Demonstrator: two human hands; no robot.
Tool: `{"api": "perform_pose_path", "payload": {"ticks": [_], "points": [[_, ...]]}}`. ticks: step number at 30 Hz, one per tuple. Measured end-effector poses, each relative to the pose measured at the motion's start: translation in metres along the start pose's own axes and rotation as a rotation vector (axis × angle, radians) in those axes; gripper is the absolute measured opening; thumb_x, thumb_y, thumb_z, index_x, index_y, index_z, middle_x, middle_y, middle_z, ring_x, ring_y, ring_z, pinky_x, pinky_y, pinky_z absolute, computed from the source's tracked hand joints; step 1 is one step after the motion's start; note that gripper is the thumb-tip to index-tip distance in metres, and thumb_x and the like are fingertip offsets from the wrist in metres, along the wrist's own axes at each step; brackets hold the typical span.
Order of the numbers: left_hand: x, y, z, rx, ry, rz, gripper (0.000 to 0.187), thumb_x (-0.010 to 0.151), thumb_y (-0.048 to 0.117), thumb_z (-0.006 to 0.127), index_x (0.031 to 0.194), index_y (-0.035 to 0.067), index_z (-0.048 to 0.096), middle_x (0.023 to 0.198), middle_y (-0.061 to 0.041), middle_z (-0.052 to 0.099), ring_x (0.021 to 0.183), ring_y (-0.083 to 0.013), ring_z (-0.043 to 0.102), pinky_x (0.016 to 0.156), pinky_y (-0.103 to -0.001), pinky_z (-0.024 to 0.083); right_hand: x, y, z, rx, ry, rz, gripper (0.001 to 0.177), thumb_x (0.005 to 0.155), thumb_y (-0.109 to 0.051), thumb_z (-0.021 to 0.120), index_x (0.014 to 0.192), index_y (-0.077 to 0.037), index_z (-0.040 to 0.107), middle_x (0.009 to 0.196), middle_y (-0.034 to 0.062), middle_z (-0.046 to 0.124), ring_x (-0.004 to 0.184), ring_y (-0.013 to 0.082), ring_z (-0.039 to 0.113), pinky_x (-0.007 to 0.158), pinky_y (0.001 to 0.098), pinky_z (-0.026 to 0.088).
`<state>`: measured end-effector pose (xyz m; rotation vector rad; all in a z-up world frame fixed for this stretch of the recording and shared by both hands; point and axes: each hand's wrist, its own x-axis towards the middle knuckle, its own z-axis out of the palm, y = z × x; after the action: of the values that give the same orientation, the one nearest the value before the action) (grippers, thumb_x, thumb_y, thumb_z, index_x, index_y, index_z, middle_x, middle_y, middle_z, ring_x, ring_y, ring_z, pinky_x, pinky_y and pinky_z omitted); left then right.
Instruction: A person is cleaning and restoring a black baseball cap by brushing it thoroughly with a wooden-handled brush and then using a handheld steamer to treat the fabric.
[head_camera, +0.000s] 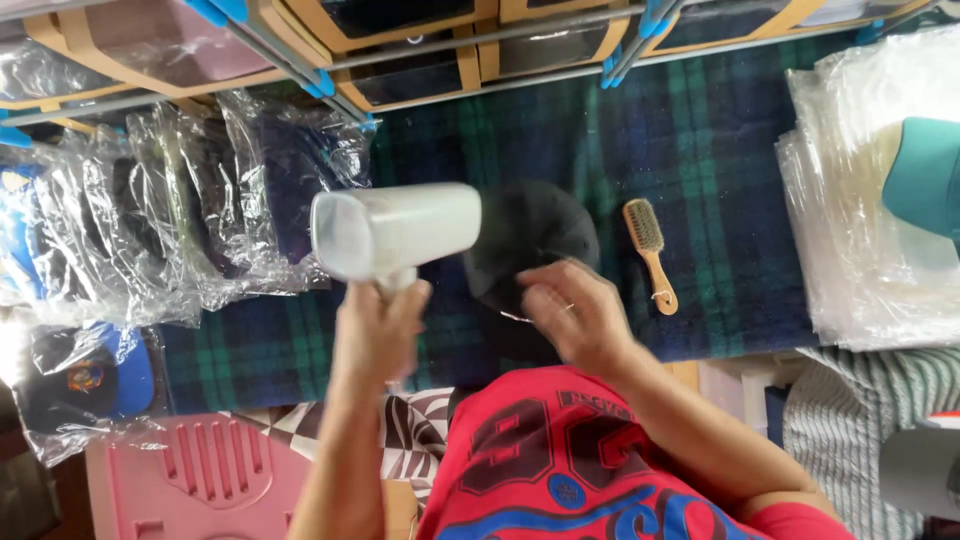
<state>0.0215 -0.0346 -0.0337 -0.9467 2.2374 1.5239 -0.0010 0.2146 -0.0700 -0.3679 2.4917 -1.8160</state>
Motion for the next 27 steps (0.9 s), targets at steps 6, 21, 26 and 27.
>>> {"api": "perform_pose_path", "payload": {"ticks": [6,21,26,27], "points": [[-0.063,0.048,0.128,-0.198,0.072,0.293,0.063,0.084,0.019,0.074,0.14,0.018,0.044,0.138,-0.01,0.055,0.119,-0.0331,0.065,0.101,-0.045,0.054,0.004,-0.063,-0.019,0.12,-0.118,0.077,0.058,0.098,-0.028,0.073,0.139,0.008,0.054,0.114,0.0251,0.065,0.107,0.0303,0.066,0.098,0.0502,0.053],[0.099,-0.039,0.126,-0.45,-0.235,0.339,0.063,0.099,0.04,0.055,0.15,0.005,0.045,0.154,-0.016,0.048,0.138,-0.0249,0.054,0.11,-0.031,0.048,0.013,0.066,-0.267,-0.384,0.019,0.458,0.027,0.095,-0.009,0.084,0.107,0.008,0.068,0.084,0.02,0.067,0.071,0.0231,0.066,0.058,0.0344,0.052],[0.098,-0.026,0.111,-0.394,-0.216,0.306,0.059,0.097,0.047,0.052,0.142,0.01,0.057,0.15,-0.012,0.055,0.142,-0.0262,0.049,0.115,-0.034,0.042,0.001,0.05,-0.205,-0.225,-0.232,0.298,0.018,0.084,-0.013,0.078,0.079,0.003,0.073,0.075,0.0154,0.073,0.069,0.0227,0.073,0.064,0.0341,0.062],[0.098,-0.028,0.111,-0.393,-0.237,0.261,0.06,0.095,0.048,0.054,0.142,0.011,0.057,0.15,-0.012,0.056,0.141,-0.0262,0.051,0.113,-0.034,0.045,0.003,0.028,-0.189,-0.258,-0.237,0.372,0.02,0.085,-0.016,0.077,0.079,0.002,0.073,0.067,0.0132,0.072,0.063,0.021,0.072,0.061,0.0324,0.058]]}}
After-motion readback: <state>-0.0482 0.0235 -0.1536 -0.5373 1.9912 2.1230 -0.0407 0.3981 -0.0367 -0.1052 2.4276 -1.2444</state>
